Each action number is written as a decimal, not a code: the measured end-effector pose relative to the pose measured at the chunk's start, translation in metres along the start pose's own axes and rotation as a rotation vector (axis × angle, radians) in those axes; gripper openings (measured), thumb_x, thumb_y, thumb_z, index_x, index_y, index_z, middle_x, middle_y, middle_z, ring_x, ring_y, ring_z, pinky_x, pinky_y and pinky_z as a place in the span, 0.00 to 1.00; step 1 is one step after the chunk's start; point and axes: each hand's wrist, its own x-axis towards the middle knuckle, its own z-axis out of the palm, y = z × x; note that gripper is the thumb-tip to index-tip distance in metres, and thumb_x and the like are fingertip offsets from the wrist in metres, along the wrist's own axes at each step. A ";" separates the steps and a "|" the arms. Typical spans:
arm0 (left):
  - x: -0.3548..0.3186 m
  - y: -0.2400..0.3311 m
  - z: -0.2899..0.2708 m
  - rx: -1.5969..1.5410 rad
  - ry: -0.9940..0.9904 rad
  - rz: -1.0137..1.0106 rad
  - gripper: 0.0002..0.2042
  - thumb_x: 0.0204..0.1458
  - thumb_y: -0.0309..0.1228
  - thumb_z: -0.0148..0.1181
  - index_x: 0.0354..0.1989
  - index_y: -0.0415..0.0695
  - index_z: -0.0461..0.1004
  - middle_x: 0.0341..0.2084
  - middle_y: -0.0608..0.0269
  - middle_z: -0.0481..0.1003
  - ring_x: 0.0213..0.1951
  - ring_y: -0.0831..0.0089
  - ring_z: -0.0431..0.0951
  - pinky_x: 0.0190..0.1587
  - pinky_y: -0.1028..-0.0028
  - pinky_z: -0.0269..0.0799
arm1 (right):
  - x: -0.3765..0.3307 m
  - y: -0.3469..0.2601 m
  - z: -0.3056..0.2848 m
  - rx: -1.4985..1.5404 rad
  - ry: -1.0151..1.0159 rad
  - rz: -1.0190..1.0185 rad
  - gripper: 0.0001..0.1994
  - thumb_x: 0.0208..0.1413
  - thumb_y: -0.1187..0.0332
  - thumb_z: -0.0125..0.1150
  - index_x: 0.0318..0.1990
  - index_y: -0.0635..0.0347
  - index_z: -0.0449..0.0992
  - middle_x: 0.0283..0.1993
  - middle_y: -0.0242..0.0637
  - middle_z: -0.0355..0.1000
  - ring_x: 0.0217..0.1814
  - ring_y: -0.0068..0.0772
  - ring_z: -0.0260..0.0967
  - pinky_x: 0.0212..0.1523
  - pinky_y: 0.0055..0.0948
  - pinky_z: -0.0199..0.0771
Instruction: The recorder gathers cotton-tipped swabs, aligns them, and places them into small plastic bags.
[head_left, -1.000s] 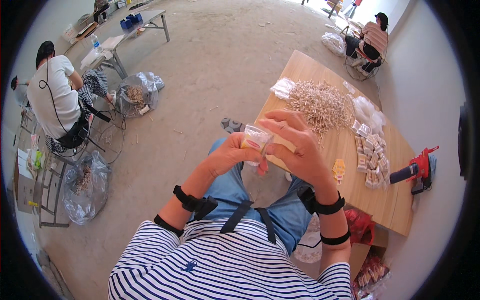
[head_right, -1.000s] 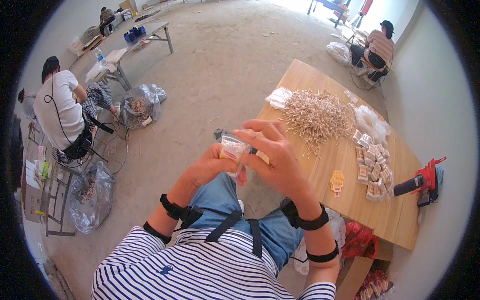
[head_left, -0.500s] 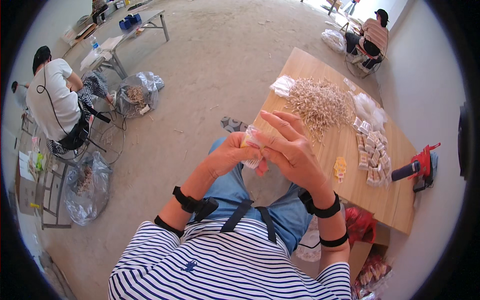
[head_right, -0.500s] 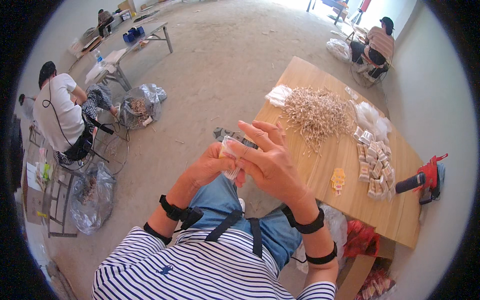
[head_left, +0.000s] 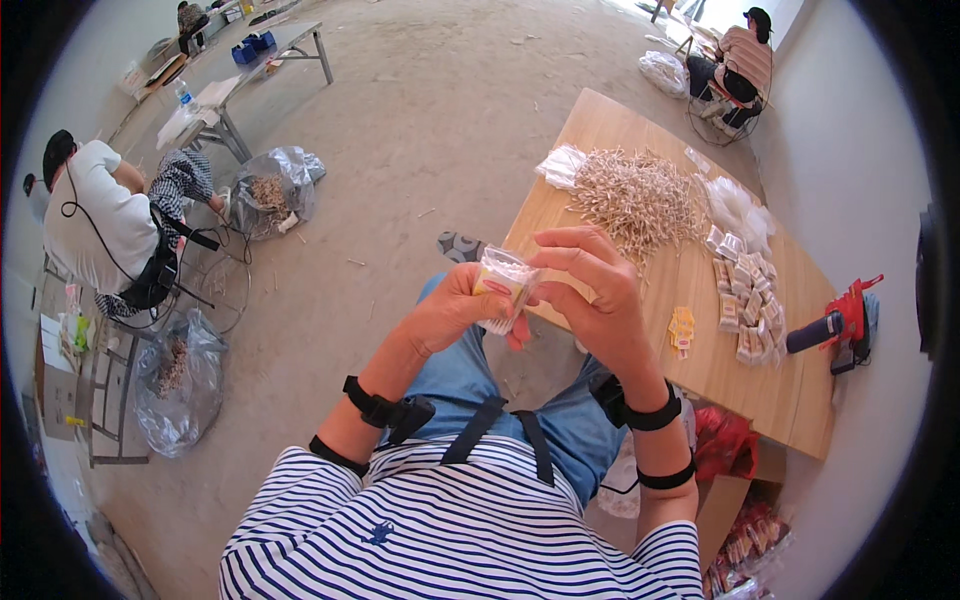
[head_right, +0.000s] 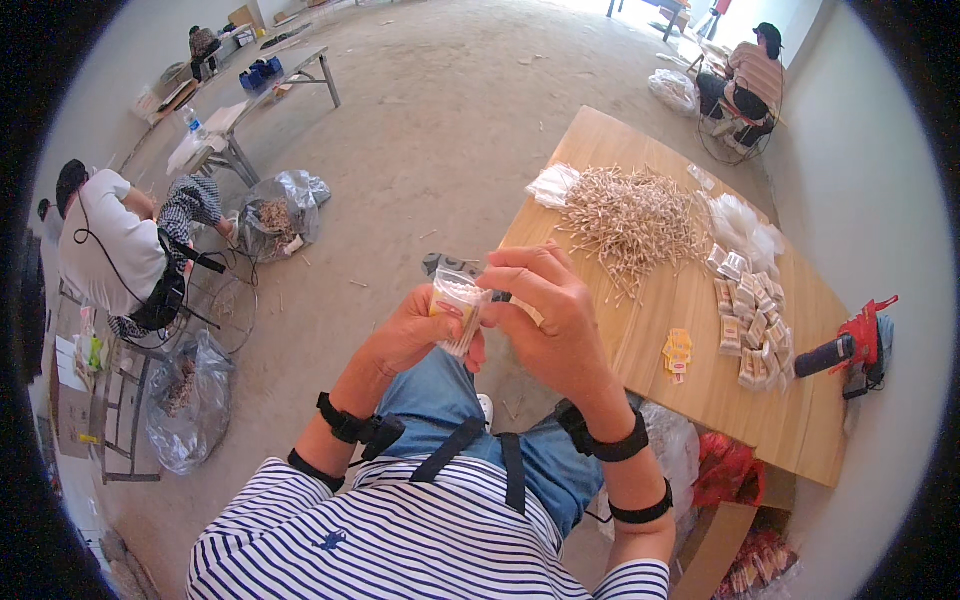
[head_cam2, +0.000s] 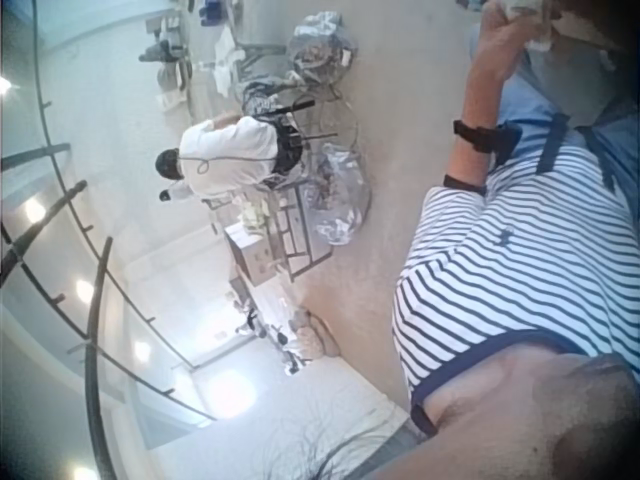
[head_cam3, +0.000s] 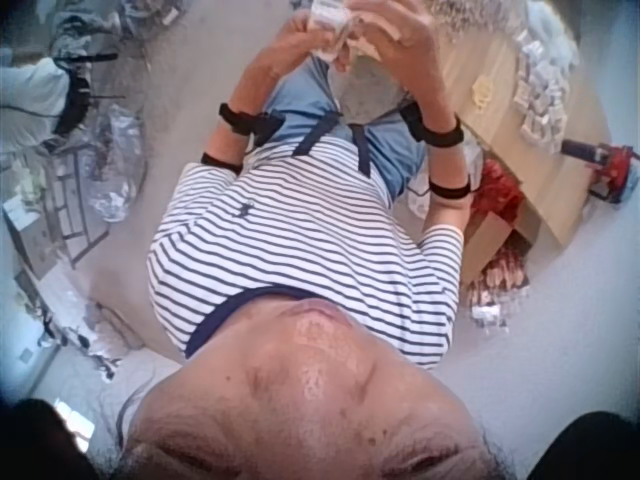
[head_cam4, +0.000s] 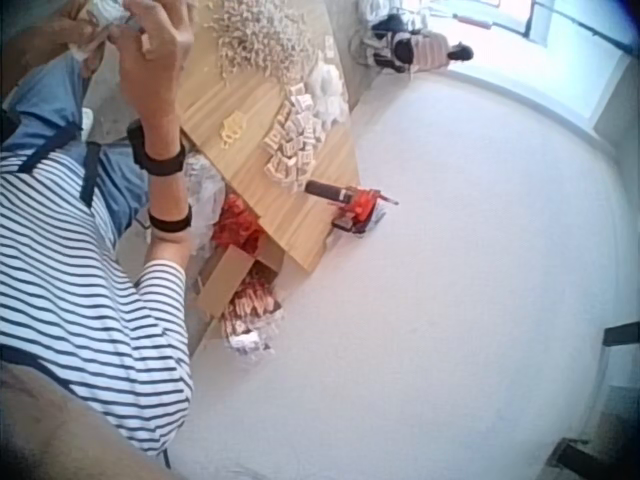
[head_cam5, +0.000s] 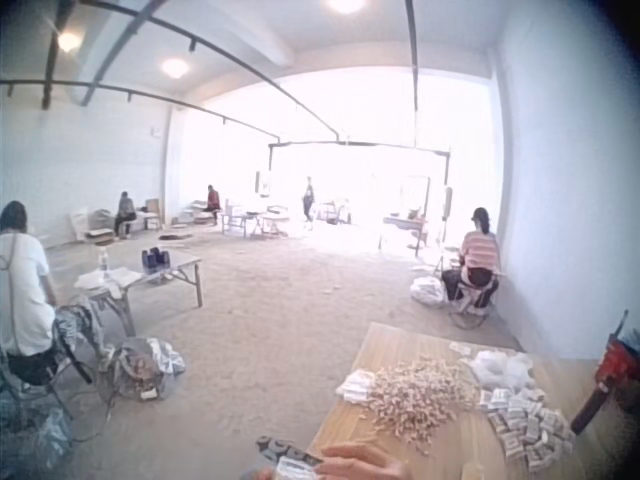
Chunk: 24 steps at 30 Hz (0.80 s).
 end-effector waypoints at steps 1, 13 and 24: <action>0.000 -0.001 0.000 0.007 0.005 0.005 0.18 0.52 0.38 0.67 0.45 0.37 0.76 0.28 0.54 0.80 0.30 0.67 0.83 0.34 0.66 0.81 | 0.000 0.001 -0.001 -0.010 0.005 -0.008 0.11 0.42 0.80 0.64 0.37 0.63 0.80 0.45 0.44 0.76 0.47 0.46 0.72 0.47 0.38 0.71; 0.001 0.003 0.005 -0.022 -0.006 -0.014 0.11 0.56 0.31 0.63 0.42 0.37 0.76 0.28 0.56 0.81 0.30 0.71 0.82 0.37 0.71 0.80 | -0.003 0.004 0.003 -0.006 0.029 -0.027 0.07 0.43 0.79 0.65 0.32 0.63 0.78 0.39 0.41 0.76 0.40 0.43 0.71 0.44 0.35 0.69; -0.001 0.007 0.010 0.100 0.009 -0.080 0.11 0.53 0.27 0.64 0.43 0.36 0.77 0.29 0.56 0.81 0.31 0.70 0.82 0.37 0.71 0.80 | -0.006 0.003 0.001 0.148 0.029 0.127 0.05 0.44 0.80 0.63 0.31 0.65 0.74 0.35 0.41 0.74 0.39 0.38 0.72 0.41 0.31 0.71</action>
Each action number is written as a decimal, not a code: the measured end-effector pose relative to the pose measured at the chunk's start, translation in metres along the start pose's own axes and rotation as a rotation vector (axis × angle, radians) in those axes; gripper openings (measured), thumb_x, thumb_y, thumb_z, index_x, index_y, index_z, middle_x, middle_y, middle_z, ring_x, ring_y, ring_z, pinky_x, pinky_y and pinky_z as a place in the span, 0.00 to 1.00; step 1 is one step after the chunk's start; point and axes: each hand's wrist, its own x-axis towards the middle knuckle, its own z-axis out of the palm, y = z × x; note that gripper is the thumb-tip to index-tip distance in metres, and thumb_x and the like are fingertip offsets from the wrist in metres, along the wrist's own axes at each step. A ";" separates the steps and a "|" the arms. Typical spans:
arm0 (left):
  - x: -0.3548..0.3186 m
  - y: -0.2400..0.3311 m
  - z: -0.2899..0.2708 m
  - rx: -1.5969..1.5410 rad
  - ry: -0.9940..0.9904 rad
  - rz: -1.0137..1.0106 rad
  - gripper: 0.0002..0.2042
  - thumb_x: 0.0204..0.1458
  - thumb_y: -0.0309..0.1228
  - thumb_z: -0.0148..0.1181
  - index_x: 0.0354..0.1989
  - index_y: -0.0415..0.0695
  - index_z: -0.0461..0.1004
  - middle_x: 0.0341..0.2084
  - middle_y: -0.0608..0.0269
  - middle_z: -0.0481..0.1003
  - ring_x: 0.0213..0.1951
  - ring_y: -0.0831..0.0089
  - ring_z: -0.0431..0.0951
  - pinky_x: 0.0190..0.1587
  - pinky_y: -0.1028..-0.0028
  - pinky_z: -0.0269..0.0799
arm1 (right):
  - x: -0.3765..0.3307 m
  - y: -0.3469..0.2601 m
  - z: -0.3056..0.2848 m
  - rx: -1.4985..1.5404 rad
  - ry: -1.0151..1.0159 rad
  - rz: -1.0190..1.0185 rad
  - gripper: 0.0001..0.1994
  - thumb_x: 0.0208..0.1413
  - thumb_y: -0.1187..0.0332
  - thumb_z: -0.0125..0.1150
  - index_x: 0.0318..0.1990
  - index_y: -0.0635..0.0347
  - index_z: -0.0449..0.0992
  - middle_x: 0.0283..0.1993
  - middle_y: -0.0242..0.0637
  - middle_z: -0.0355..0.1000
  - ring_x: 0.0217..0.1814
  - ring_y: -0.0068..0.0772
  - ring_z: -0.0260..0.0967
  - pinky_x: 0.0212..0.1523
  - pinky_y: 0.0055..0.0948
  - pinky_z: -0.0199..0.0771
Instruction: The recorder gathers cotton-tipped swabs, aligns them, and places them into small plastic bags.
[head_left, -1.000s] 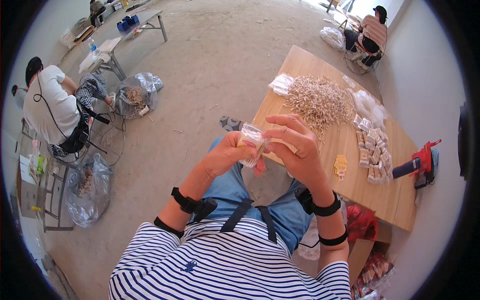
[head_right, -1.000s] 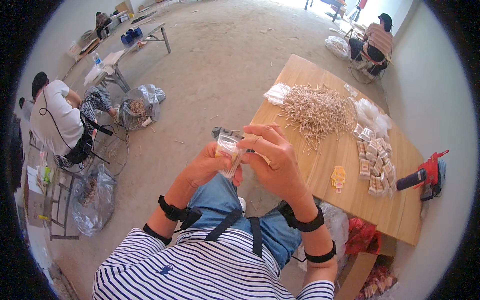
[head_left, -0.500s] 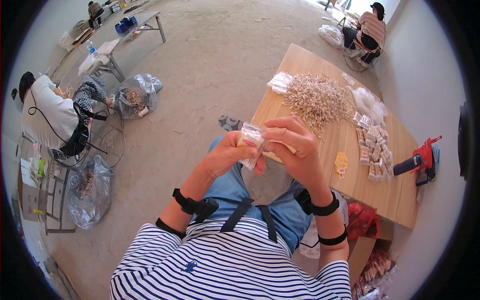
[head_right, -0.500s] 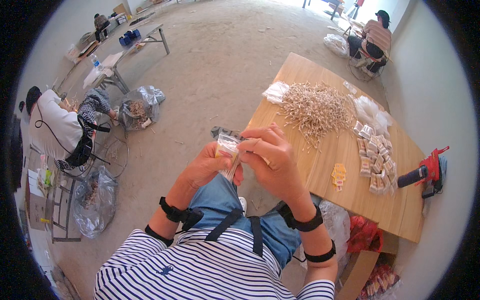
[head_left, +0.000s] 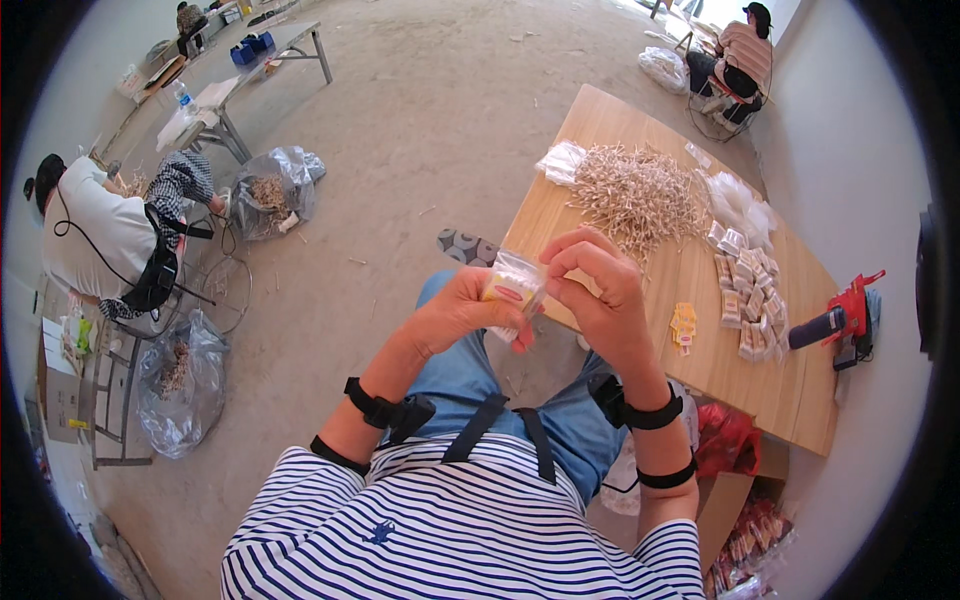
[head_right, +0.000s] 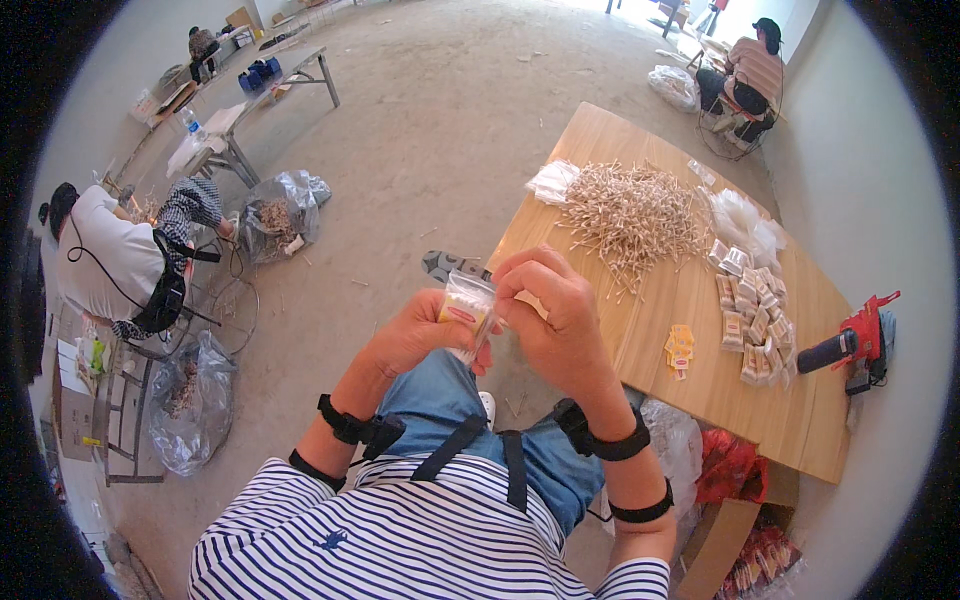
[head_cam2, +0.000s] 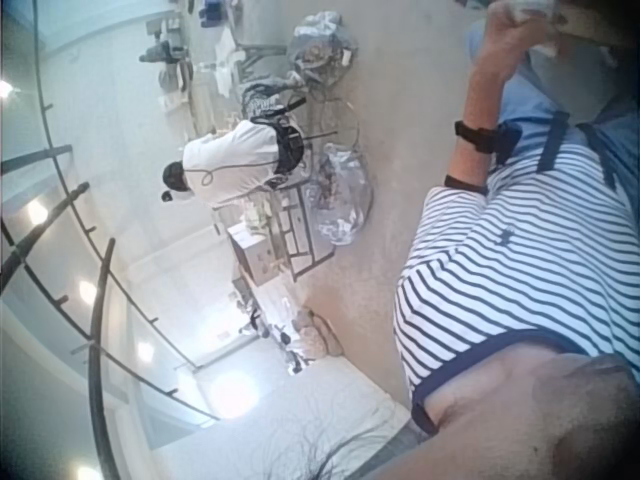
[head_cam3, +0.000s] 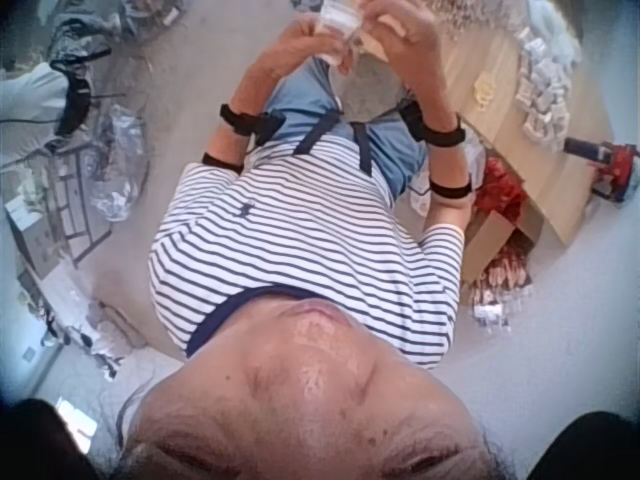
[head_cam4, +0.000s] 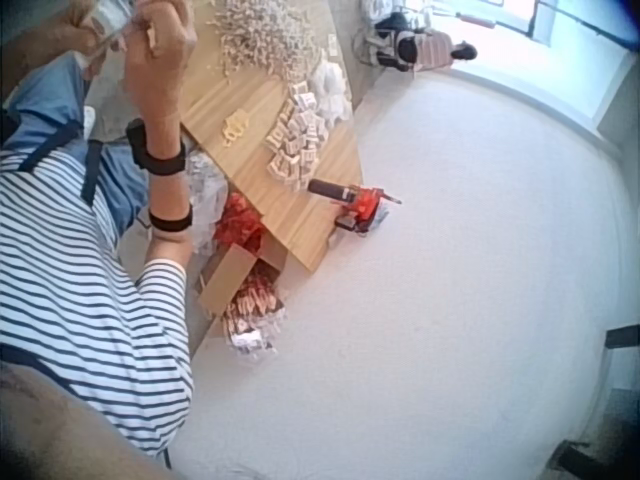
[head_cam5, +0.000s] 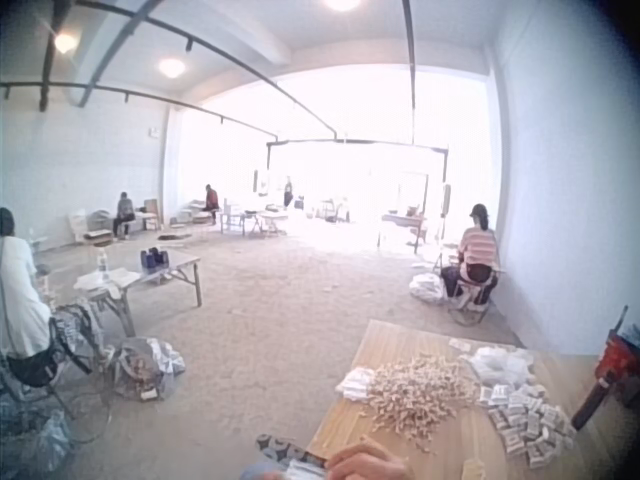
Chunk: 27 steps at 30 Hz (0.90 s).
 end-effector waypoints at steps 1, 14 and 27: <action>0.000 0.003 0.000 -0.017 -0.020 -0.023 0.09 0.53 0.25 0.63 0.42 0.36 0.77 0.30 0.57 0.81 0.31 0.73 0.82 0.38 0.73 0.79 | 0.000 0.001 0.000 0.009 0.005 0.011 0.06 0.44 0.78 0.64 0.31 0.65 0.74 0.35 0.41 0.74 0.39 0.37 0.72 0.41 0.30 0.71; 0.003 -0.002 -0.001 0.038 0.015 0.001 0.09 0.51 0.26 0.65 0.39 0.38 0.77 0.30 0.56 0.81 0.32 0.70 0.82 0.38 0.71 0.78 | -0.002 -0.002 0.010 0.056 -0.010 0.298 0.09 0.45 0.71 0.70 0.28 0.69 0.78 0.25 0.37 0.72 0.27 0.23 0.69 0.30 0.25 0.68; 0.005 -0.001 -0.004 0.142 0.193 0.205 0.16 0.49 0.22 0.66 0.47 0.38 0.75 0.39 0.60 0.79 0.43 0.73 0.79 0.50 0.73 0.75 | -0.007 -0.002 0.013 -0.042 0.034 0.289 0.05 0.45 0.75 0.67 0.28 0.68 0.79 0.25 0.42 0.74 0.26 0.30 0.73 0.28 0.28 0.69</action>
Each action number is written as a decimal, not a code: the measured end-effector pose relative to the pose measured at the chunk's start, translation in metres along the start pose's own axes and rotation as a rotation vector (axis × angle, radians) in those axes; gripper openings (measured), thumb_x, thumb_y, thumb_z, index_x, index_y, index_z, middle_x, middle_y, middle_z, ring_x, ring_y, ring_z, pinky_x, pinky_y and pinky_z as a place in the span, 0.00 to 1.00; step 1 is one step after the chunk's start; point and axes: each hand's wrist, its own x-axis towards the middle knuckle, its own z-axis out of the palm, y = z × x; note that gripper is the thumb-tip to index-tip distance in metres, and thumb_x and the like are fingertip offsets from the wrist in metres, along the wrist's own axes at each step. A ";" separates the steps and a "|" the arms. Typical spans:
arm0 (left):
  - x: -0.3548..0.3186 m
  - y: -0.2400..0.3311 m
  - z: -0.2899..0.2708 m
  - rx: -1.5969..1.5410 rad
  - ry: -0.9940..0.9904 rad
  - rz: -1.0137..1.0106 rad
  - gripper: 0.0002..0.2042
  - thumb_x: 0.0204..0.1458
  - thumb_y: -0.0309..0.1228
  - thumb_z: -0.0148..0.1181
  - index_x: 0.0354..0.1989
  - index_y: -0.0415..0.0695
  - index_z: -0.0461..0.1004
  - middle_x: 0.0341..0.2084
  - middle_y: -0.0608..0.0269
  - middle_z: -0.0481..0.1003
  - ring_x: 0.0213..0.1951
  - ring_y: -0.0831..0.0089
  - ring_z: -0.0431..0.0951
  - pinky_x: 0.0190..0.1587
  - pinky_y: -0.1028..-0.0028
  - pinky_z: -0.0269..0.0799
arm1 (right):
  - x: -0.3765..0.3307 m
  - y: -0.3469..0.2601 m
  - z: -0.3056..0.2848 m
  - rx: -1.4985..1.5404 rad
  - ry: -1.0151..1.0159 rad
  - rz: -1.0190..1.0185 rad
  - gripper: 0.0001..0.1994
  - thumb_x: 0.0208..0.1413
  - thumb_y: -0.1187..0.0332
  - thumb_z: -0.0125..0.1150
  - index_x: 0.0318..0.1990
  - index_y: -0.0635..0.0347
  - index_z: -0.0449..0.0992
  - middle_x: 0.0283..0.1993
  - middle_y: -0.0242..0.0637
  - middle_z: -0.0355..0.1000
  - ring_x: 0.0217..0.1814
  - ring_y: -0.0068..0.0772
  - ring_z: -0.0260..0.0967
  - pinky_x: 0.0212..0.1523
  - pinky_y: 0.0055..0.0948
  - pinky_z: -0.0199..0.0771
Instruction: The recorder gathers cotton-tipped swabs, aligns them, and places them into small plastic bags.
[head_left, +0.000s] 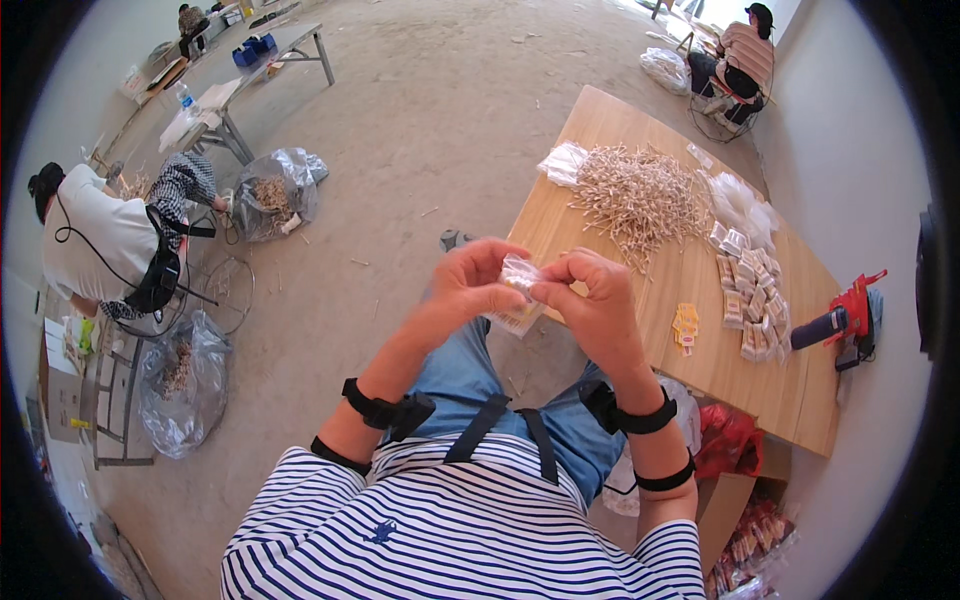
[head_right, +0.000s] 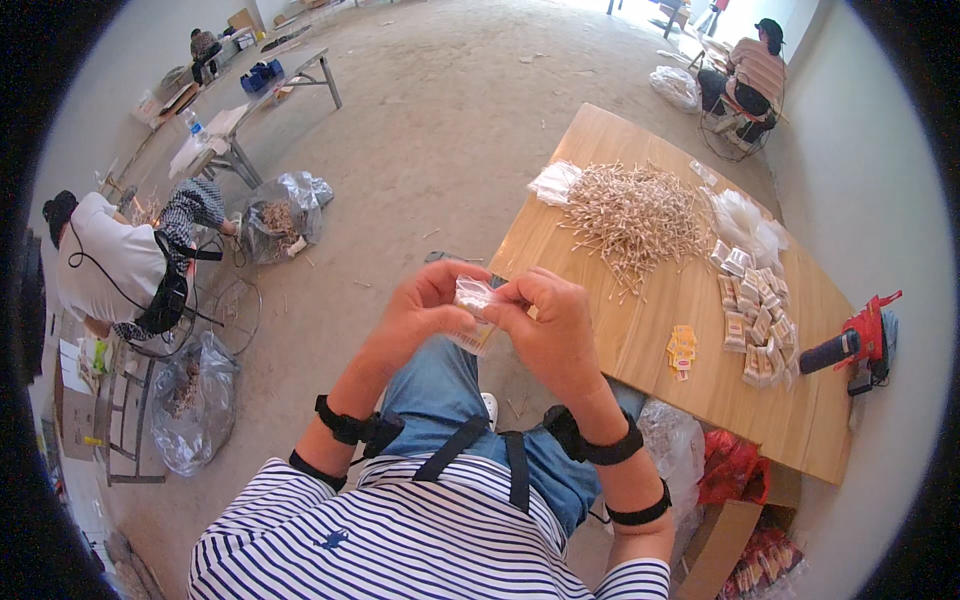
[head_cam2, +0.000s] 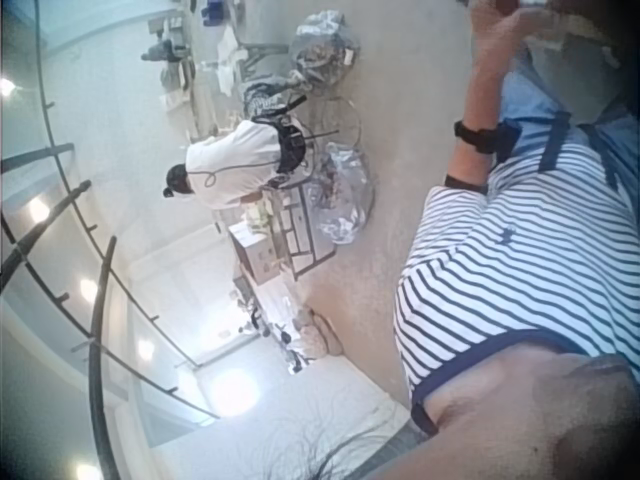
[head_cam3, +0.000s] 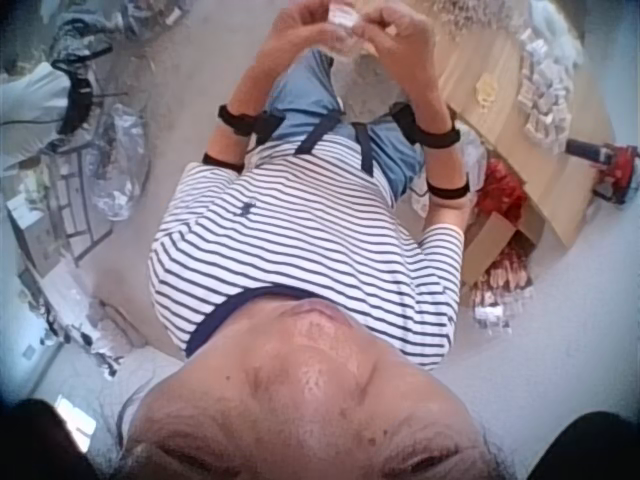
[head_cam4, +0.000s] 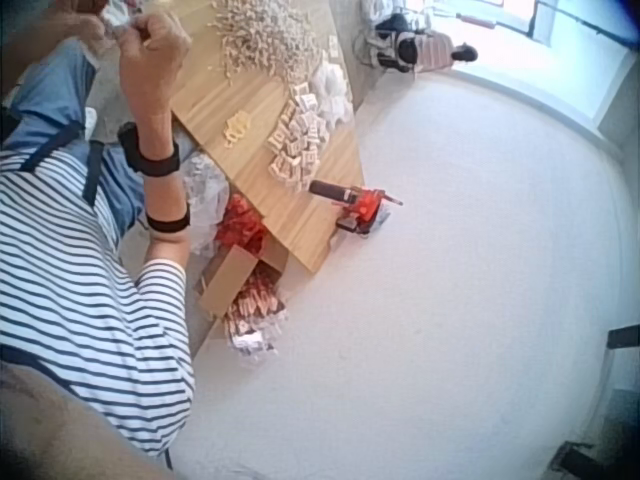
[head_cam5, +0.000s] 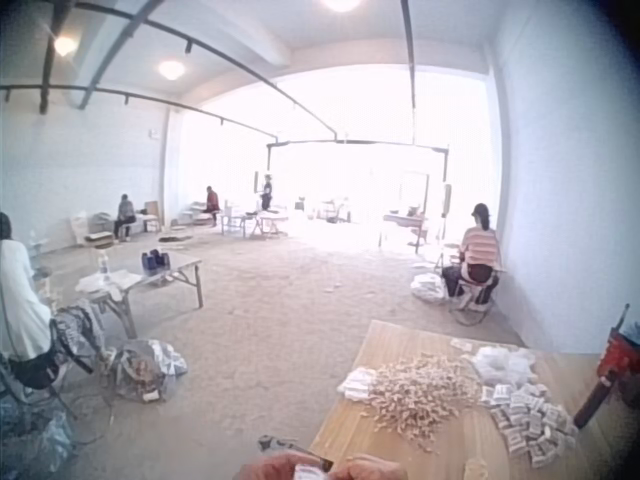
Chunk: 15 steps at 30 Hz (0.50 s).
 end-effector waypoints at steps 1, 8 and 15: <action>0.002 0.007 0.000 -0.035 0.035 0.085 0.17 0.48 0.20 0.66 0.48 0.38 0.74 0.41 0.60 0.79 0.45 0.73 0.78 0.52 0.73 0.73 | -0.001 0.001 0.000 -0.039 0.017 -0.035 0.05 0.44 0.75 0.68 0.28 0.67 0.79 0.25 0.42 0.74 0.26 0.32 0.73 0.28 0.29 0.69; 0.004 0.019 -0.005 0.245 0.092 0.215 0.16 0.47 0.17 0.66 0.45 0.38 0.76 0.38 0.62 0.79 0.42 0.75 0.79 0.50 0.73 0.74 | -0.001 0.001 0.006 -0.102 0.049 -0.067 0.05 0.43 0.74 0.68 0.27 0.66 0.79 0.25 0.44 0.73 0.28 0.40 0.72 0.29 0.34 0.69; 0.004 0.019 -0.004 0.360 0.109 0.242 0.12 0.47 0.17 0.67 0.41 0.37 0.77 0.36 0.62 0.79 0.40 0.76 0.79 0.48 0.73 0.74 | -0.002 0.005 0.008 -0.130 0.062 -0.099 0.04 0.42 0.75 0.67 0.25 0.64 0.78 0.24 0.44 0.72 0.29 0.44 0.71 0.30 0.37 0.69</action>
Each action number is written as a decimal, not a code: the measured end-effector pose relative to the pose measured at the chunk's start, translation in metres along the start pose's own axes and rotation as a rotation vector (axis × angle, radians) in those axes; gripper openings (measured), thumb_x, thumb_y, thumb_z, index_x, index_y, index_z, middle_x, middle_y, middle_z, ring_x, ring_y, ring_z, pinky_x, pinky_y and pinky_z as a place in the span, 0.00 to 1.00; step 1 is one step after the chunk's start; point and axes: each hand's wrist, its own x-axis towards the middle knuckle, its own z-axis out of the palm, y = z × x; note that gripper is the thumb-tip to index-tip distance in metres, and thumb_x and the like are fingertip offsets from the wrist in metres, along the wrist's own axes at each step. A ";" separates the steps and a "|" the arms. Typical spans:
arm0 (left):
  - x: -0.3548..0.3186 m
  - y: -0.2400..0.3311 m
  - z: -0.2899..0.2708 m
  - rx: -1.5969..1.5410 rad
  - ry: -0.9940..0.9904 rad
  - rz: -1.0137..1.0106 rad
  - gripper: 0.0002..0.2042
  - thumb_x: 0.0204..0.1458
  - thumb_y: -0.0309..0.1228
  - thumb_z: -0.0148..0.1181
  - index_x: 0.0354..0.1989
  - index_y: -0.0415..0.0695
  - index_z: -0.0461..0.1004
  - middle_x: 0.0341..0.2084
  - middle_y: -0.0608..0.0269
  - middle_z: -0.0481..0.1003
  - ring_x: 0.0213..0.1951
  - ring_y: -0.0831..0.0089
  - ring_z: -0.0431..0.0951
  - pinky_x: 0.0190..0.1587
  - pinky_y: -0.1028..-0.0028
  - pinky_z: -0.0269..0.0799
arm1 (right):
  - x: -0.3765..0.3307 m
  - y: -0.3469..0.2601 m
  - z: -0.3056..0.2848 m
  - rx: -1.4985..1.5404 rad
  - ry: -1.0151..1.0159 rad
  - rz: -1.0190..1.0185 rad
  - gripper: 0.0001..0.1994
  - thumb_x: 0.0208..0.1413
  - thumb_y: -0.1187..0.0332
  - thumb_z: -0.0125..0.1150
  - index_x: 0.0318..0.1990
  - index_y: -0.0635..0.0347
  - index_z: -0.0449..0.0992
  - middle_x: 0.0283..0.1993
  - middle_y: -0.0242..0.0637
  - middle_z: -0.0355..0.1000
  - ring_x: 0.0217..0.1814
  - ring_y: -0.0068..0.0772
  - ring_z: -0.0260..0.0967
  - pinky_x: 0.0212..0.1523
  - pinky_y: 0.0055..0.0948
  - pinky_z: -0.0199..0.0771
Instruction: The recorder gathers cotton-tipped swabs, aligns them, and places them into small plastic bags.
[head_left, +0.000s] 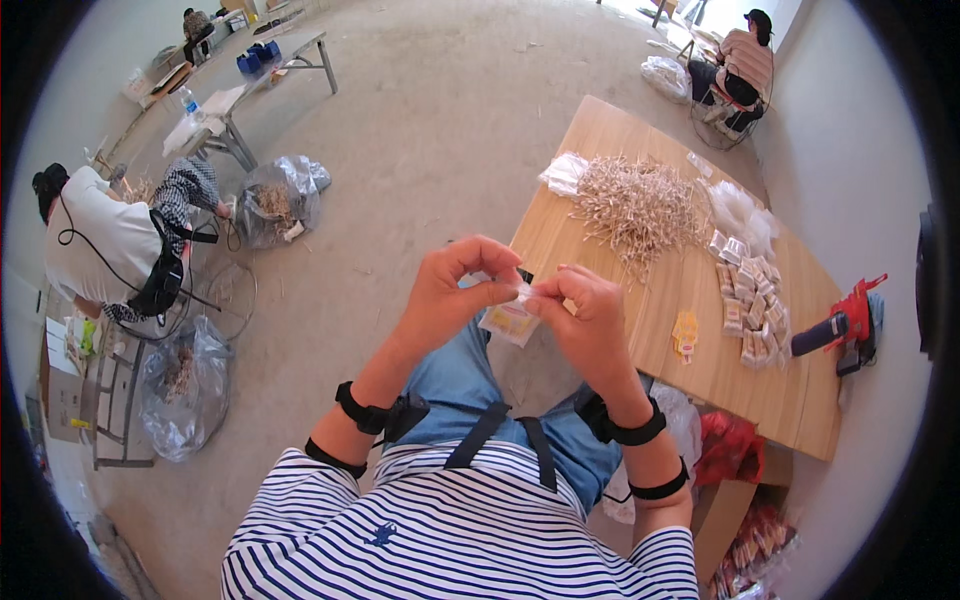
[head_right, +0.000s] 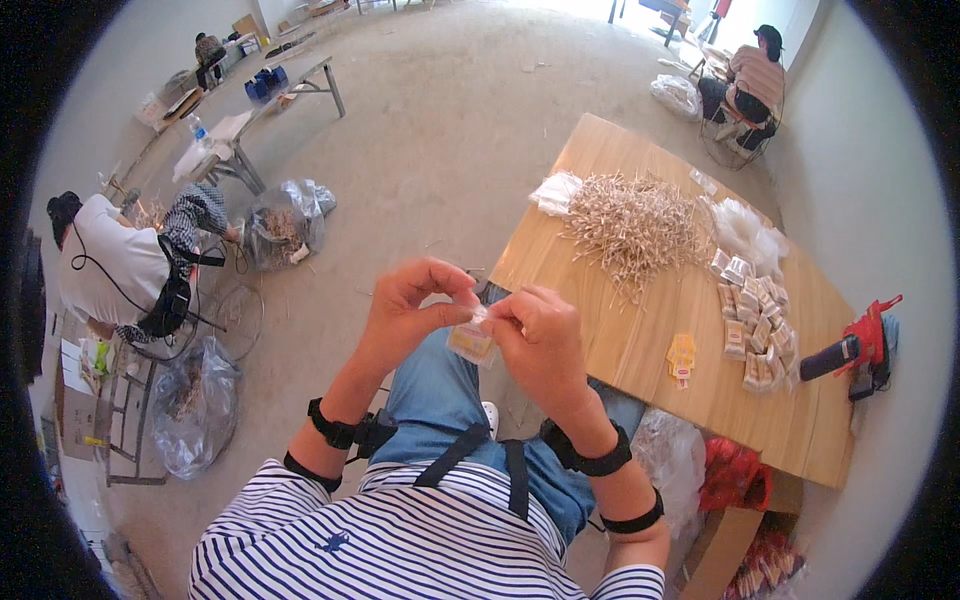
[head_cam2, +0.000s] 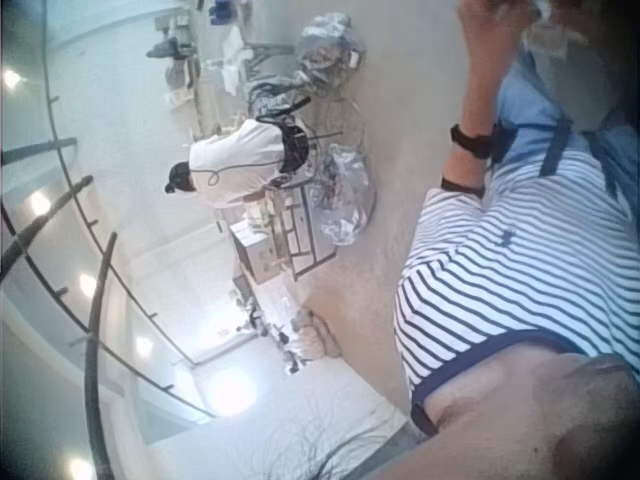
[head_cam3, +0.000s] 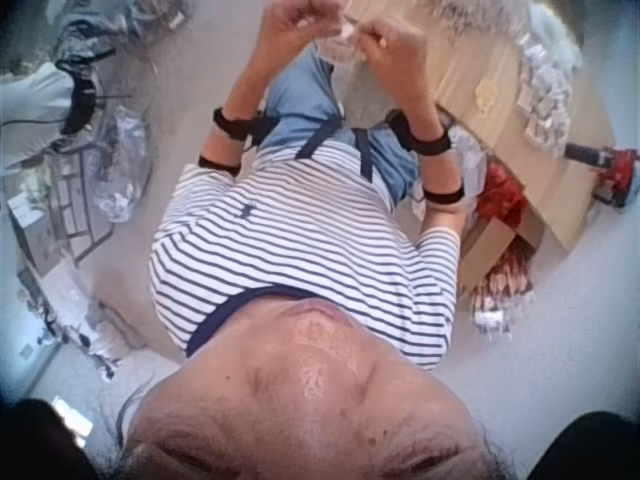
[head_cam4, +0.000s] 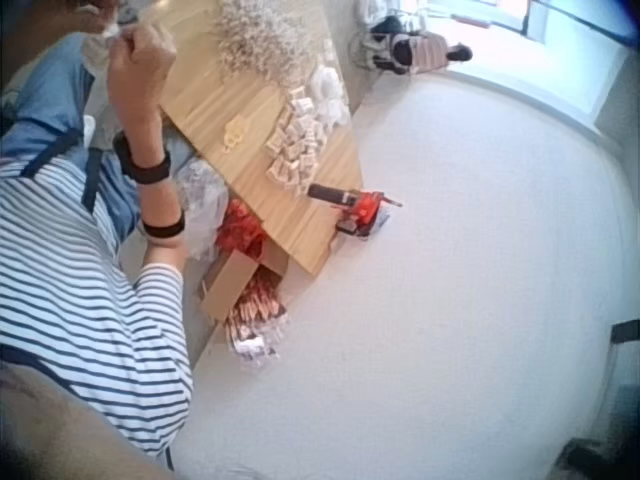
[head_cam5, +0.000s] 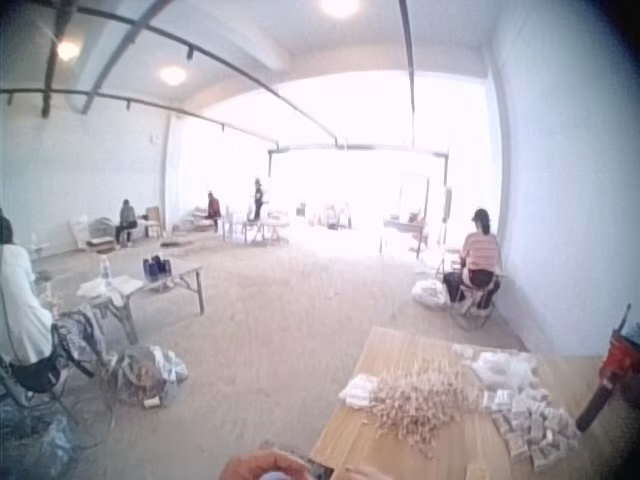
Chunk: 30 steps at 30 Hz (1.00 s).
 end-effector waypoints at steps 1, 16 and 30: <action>0.001 0.002 0.002 0.016 -0.001 -0.007 0.11 0.47 0.18 0.67 0.40 0.37 0.77 0.36 0.62 0.79 0.40 0.76 0.79 0.48 0.73 0.74 | -0.001 -0.001 -0.002 -0.007 0.008 0.002 0.04 0.42 0.75 0.67 0.25 0.64 0.78 0.24 0.44 0.72 0.29 0.44 0.71 0.31 0.37 0.69; -0.015 -0.013 0.019 0.091 -0.104 -0.069 0.10 0.48 0.20 0.63 0.41 0.37 0.77 0.32 0.66 0.77 0.37 0.79 0.76 0.44 0.77 0.72 | -0.036 0.022 0.008 -0.109 0.040 -0.144 0.05 0.45 0.73 0.65 0.24 0.63 0.75 0.26 0.45 0.69 0.33 0.51 0.69 0.36 0.44 0.68; -0.021 -0.012 0.030 0.229 -0.184 -0.047 0.12 0.49 0.20 0.64 0.42 0.38 0.75 0.31 0.60 0.78 0.36 0.75 0.78 0.41 0.74 0.74 | -0.050 0.030 0.014 -0.146 0.062 -0.228 0.04 0.45 0.76 0.62 0.24 0.62 0.71 0.26 0.45 0.67 0.33 0.51 0.68 0.38 0.45 0.67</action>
